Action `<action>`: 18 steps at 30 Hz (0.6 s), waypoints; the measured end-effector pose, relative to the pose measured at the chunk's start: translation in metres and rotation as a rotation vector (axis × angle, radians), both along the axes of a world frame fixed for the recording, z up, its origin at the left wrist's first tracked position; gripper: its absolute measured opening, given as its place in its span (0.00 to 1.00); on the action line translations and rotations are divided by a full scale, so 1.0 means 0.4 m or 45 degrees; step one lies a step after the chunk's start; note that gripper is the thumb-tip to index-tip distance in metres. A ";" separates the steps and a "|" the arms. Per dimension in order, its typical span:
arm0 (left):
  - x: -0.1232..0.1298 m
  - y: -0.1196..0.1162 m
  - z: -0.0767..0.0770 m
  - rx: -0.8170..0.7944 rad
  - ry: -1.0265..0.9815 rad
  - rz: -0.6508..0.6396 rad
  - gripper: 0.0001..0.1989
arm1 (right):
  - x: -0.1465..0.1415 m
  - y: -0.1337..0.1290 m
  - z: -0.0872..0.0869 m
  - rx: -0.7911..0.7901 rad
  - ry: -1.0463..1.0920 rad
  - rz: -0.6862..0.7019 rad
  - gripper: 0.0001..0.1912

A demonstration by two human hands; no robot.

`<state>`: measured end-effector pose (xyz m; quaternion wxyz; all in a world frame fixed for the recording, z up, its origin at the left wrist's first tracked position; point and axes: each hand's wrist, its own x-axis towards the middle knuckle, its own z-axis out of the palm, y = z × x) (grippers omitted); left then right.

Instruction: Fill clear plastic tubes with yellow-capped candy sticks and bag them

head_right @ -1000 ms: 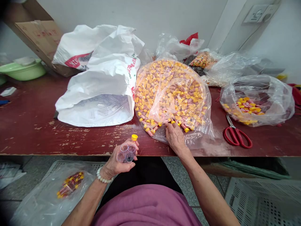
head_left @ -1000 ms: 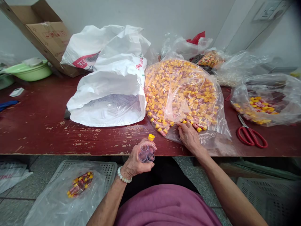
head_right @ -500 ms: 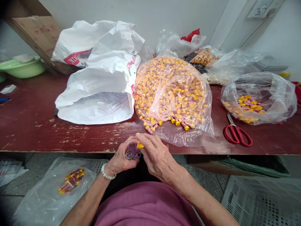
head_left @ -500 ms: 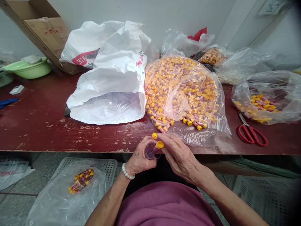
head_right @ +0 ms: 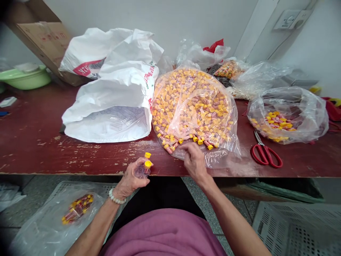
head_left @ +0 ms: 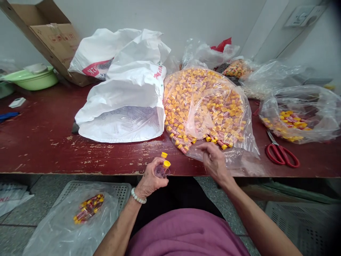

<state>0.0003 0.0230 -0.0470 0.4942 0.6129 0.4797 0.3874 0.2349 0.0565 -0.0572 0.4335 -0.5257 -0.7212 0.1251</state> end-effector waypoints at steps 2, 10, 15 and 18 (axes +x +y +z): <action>-0.012 0.000 -0.001 -0.042 -0.025 0.037 0.17 | 0.024 0.062 -0.025 -0.047 -0.163 -0.205 0.12; 0.000 0.005 -0.007 0.148 0.091 -0.027 0.20 | -0.004 0.168 -0.072 -0.126 -0.482 -0.323 0.12; 0.002 0.006 -0.010 0.190 0.124 -0.069 0.21 | 0.048 0.104 -0.012 -0.178 -0.127 -0.364 0.10; 0.017 0.009 -0.012 0.220 0.129 -0.077 0.21 | 0.036 0.014 0.064 -0.292 0.154 -0.037 0.11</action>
